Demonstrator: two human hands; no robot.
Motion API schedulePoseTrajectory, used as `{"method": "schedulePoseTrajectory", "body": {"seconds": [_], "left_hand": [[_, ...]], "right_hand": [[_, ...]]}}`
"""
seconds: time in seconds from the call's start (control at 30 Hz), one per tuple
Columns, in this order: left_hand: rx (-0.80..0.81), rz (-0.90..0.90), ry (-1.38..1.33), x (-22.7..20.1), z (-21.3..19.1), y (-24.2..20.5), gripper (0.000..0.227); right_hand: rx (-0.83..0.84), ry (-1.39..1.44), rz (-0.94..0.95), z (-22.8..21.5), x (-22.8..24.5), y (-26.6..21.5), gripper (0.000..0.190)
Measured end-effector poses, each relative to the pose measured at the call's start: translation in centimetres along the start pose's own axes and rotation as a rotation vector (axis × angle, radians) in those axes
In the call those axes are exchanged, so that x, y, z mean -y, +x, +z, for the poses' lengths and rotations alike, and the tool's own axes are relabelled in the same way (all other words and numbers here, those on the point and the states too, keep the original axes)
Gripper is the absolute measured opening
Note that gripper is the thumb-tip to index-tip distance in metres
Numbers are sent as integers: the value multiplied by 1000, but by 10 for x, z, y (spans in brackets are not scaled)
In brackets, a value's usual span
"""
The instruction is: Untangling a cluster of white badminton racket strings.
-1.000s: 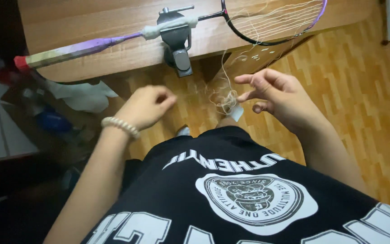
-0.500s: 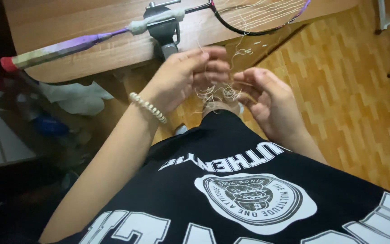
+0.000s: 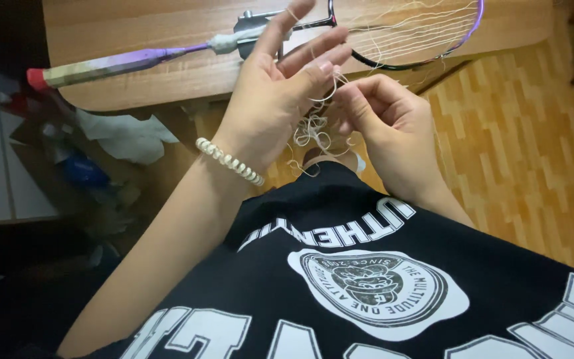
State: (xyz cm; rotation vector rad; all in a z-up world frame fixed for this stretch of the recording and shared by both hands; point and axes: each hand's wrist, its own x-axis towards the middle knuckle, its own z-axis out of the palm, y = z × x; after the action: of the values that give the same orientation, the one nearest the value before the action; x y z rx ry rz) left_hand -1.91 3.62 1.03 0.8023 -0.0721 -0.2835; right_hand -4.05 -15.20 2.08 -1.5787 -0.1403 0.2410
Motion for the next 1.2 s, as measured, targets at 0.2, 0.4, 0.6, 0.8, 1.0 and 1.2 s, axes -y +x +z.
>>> {"method": "schedulePoseTrajectory", "body": {"seconds": [0.2, 0.4, 0.6, 0.8, 1.0, 1.2], "left_hand": [[-46, 26, 1, 1, 4, 6, 68], [-59, 21, 22, 6, 3, 8, 66], [-81, 11, 49, 7, 3, 5, 61], [-96, -34, 94, 5, 10, 1, 60], [-92, -56, 152, 2, 14, -2, 59], [-97, -65, 114, 4, 16, -2, 54]], "right_hand": [[-16, 180, 63, -10, -2, 7, 20], [-85, 328, 122, -14, -7, 13, 18], [-96, 335, 103, -12, -2, 12, 16], [-98, 380, 115, -16, -4, 9, 15], [-126, 218, 52, -3, 20, 5, 13], [-147, -194, -196, -3, 17, -6, 12]]}}
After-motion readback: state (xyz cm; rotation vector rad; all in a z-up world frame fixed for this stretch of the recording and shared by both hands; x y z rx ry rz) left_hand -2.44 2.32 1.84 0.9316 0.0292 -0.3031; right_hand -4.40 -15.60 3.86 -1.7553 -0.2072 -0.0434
